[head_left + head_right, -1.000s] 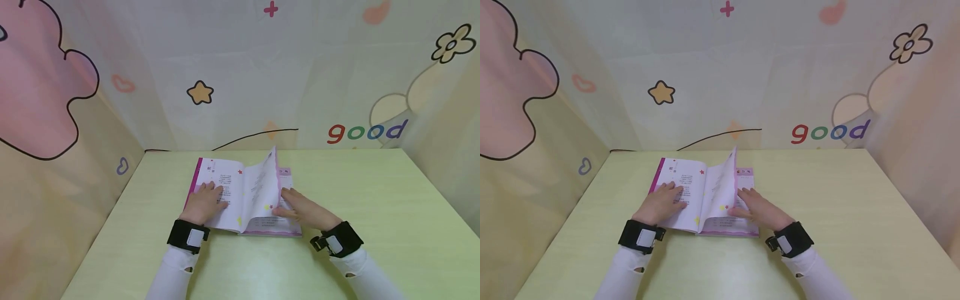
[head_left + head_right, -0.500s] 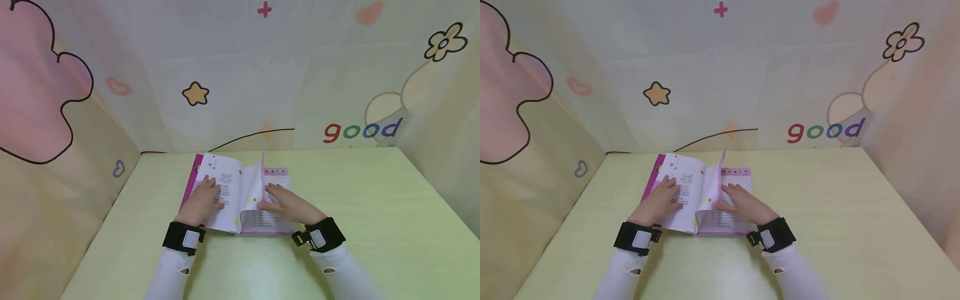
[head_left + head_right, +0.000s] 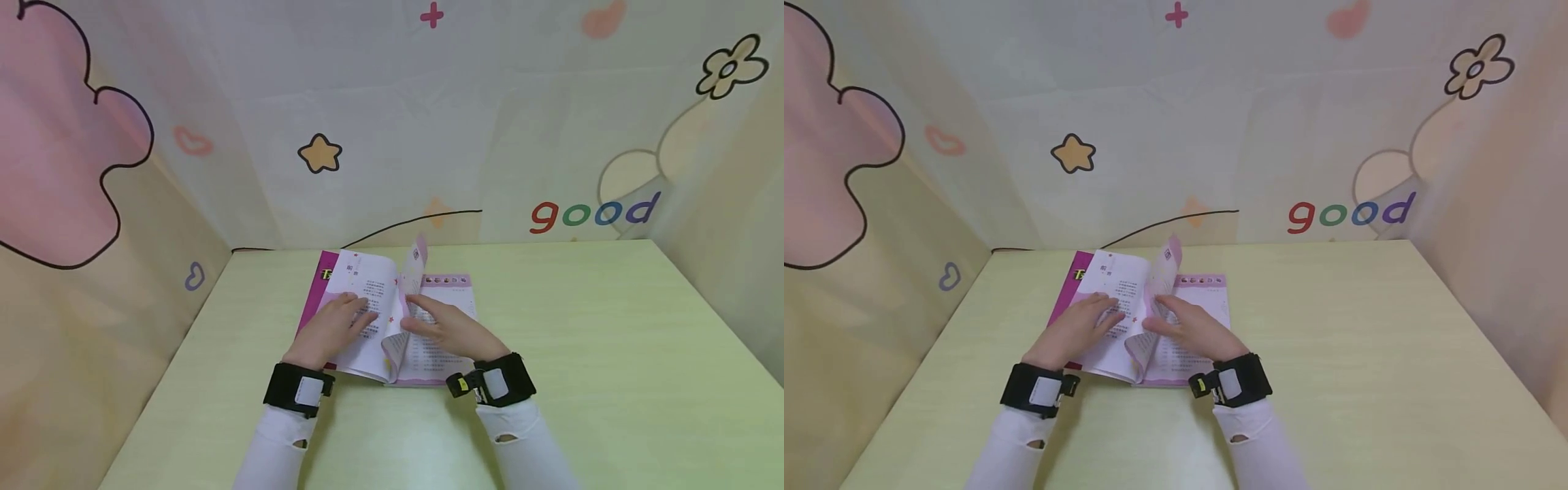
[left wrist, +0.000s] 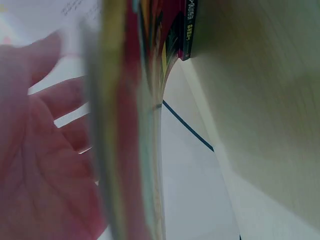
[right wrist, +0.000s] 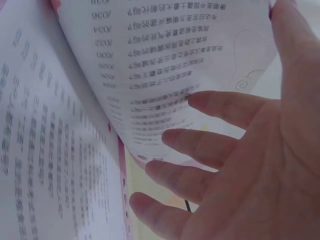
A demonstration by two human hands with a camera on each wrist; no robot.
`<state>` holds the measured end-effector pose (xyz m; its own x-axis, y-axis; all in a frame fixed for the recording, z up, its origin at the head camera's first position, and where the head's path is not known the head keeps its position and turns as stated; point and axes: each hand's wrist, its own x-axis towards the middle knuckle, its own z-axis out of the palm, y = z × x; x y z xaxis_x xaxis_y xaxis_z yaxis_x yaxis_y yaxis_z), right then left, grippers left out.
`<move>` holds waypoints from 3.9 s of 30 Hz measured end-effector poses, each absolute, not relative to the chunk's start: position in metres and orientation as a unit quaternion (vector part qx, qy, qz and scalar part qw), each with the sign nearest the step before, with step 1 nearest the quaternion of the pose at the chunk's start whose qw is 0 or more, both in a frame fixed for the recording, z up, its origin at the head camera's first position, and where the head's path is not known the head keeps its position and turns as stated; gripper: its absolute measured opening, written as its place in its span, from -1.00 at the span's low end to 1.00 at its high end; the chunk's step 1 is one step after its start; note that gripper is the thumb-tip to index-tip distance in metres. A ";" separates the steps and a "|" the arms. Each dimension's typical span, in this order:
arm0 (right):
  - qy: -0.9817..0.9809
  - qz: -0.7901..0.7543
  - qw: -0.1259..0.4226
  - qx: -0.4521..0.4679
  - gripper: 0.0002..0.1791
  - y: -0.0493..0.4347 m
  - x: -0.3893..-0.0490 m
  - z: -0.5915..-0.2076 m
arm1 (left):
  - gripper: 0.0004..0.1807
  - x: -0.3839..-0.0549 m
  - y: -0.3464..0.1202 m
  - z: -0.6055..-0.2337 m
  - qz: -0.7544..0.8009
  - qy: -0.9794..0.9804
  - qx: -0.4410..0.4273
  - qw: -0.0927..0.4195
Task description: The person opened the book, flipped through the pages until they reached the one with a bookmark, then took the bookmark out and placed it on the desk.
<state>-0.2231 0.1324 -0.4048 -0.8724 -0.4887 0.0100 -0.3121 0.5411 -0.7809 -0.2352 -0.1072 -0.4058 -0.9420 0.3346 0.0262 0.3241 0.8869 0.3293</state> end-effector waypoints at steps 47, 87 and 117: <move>0.870 -0.403 0.100 -0.268 -0.17 0.110 -0.223 -0.414 | -0.41 -0.219 -0.087 -0.387 0.139 0.962 0.228 -0.062; 0.887 -0.390 0.107 -0.223 -0.24 0.116 -0.217 -0.407 | -0.41 -0.213 -0.078 -0.397 0.094 0.948 0.302 0.027; 0.924 -0.295 0.100 -0.223 -0.33 0.155 -0.211 -0.408 | -0.40 -0.211 -0.074 -0.404 0.092 0.959 0.266 0.024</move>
